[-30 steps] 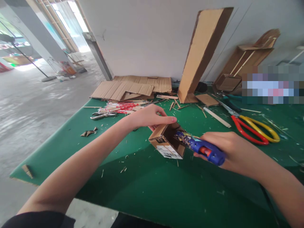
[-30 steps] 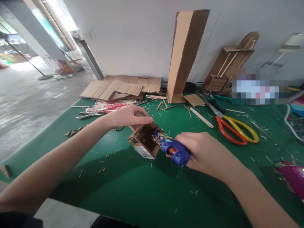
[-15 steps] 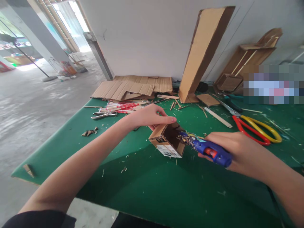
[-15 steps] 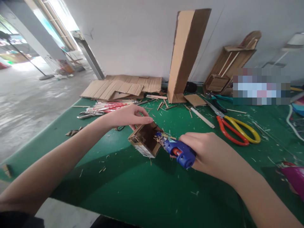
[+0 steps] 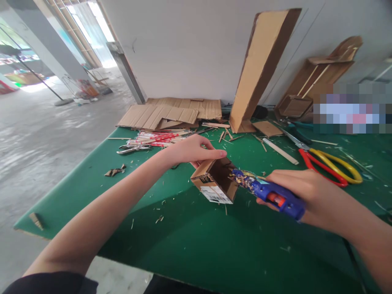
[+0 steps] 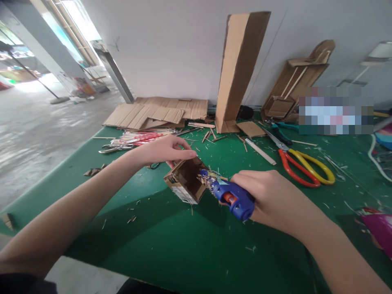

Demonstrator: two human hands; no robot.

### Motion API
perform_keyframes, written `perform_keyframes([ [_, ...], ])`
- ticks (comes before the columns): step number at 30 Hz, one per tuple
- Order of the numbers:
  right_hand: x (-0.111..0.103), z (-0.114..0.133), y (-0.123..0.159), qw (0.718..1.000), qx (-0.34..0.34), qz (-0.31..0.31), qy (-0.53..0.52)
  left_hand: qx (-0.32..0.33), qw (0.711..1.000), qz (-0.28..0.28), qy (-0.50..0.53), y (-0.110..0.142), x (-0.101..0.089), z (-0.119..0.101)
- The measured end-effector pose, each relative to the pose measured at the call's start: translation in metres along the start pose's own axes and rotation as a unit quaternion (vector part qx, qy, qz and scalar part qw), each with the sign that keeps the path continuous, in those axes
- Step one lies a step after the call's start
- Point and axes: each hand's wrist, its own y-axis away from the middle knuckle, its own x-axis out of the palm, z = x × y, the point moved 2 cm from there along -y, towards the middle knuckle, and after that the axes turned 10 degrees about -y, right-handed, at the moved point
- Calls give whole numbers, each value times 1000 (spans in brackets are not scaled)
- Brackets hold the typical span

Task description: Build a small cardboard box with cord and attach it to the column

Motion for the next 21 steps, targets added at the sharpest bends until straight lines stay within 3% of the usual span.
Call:
perform_keyframes([
  [3,3,1,-3,999,27,39,8,0,1000,-1,-4,0,1,-1],
  [10,7,4,-8,996,76,40,5,7,1000,-10,-22,3,2,-7],
  [21,13,2,-4,997,51,38,49,7,1000,-5,-13,2,1,-4],
])
